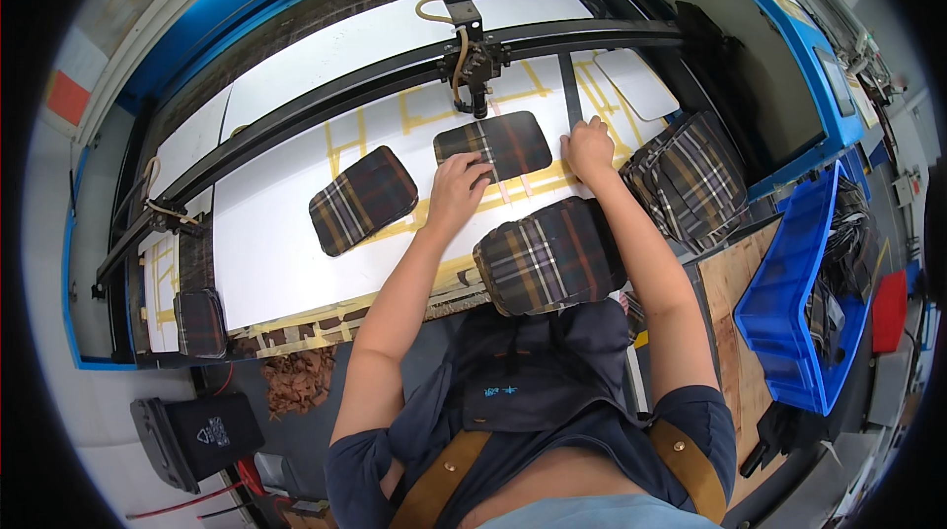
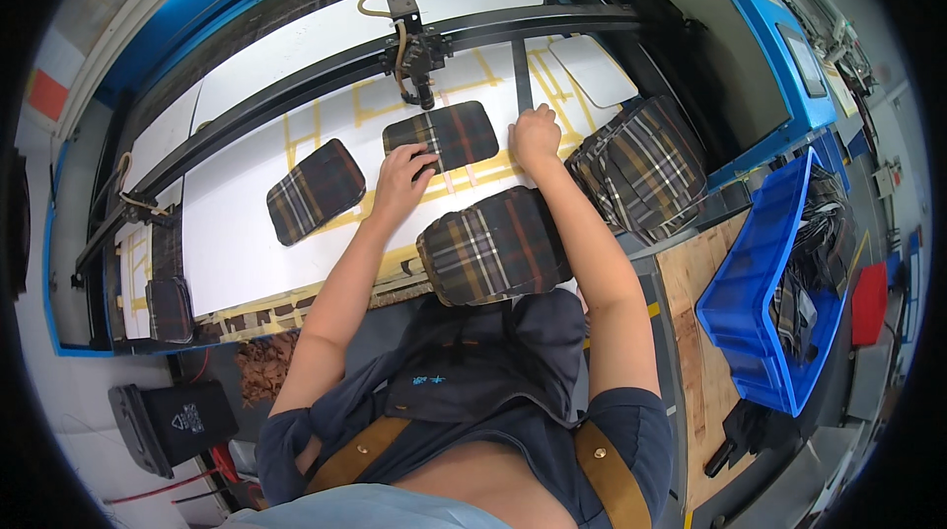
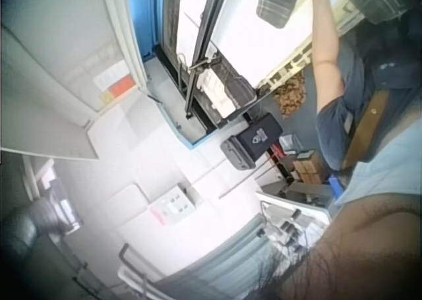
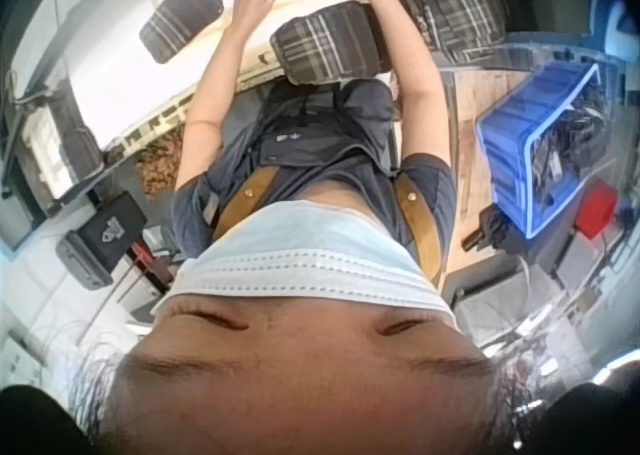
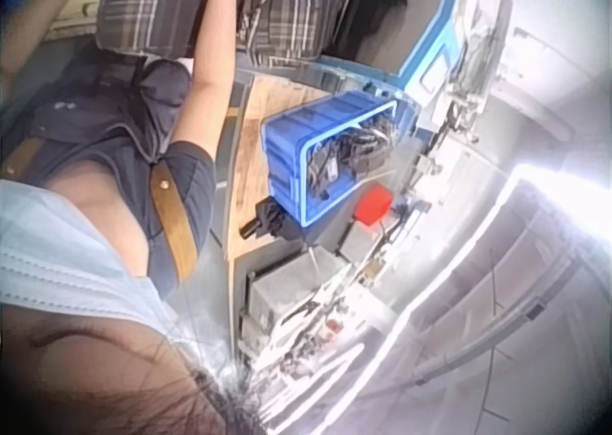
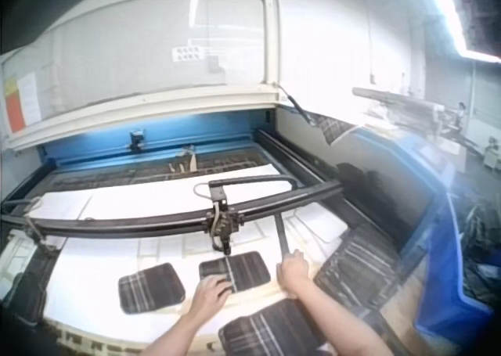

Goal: The person aligns and places plaid fabric pieces onto an industrial machine bed using a ruler.

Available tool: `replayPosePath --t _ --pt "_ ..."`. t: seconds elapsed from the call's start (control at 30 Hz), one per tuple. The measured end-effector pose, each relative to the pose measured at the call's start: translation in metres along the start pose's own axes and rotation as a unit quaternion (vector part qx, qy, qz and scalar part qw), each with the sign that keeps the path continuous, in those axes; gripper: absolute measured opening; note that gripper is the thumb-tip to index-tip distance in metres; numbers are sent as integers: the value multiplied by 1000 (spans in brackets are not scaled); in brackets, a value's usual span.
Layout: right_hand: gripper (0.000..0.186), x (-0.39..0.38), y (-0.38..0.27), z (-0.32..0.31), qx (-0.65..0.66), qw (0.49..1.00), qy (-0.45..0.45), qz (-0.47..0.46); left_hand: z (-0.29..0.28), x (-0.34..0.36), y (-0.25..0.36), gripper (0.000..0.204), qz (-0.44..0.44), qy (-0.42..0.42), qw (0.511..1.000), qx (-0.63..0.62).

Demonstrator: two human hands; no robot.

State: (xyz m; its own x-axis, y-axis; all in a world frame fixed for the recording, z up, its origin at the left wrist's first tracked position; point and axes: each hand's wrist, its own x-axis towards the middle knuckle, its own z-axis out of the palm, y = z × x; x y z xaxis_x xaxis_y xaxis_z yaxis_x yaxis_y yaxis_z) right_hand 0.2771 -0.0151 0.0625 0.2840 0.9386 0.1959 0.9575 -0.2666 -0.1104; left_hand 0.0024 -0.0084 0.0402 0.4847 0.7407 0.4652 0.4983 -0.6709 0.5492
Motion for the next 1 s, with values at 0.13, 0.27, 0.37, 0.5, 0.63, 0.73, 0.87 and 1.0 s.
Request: replayPosePath --t 0.13,0.27,0.37,0.5,0.63,0.73,0.87,1.0 --pt "26 5 4 4 -53 998 -43 15 9 5 6 22 23 7 1000 14" --pt "19 10 3 8 -101 995 -19 14 12 3 7 21 31 18 999 14" --pt "19 15 20 13 -31 999 27 22 11 3 8 21 35 23 999 11" --pt "20 8 19 19 274 961 37 20 11 2 4 22 33 25 999 15" --pt "22 -7 -21 21 397 918 12 8 10 2 5 22 13 25 1000 1" --pt "24 -17 -48 22 413 911 -20 -12 11 3 4 22 9 30 999 -12" --pt "28 -31 -71 15 319 946 0 -56 12 1 3 22 2 28 999 -15" --pt "26 -39 -78 9 275 958 -13 -80 12 1 2 22 -6 27 1000 -12"
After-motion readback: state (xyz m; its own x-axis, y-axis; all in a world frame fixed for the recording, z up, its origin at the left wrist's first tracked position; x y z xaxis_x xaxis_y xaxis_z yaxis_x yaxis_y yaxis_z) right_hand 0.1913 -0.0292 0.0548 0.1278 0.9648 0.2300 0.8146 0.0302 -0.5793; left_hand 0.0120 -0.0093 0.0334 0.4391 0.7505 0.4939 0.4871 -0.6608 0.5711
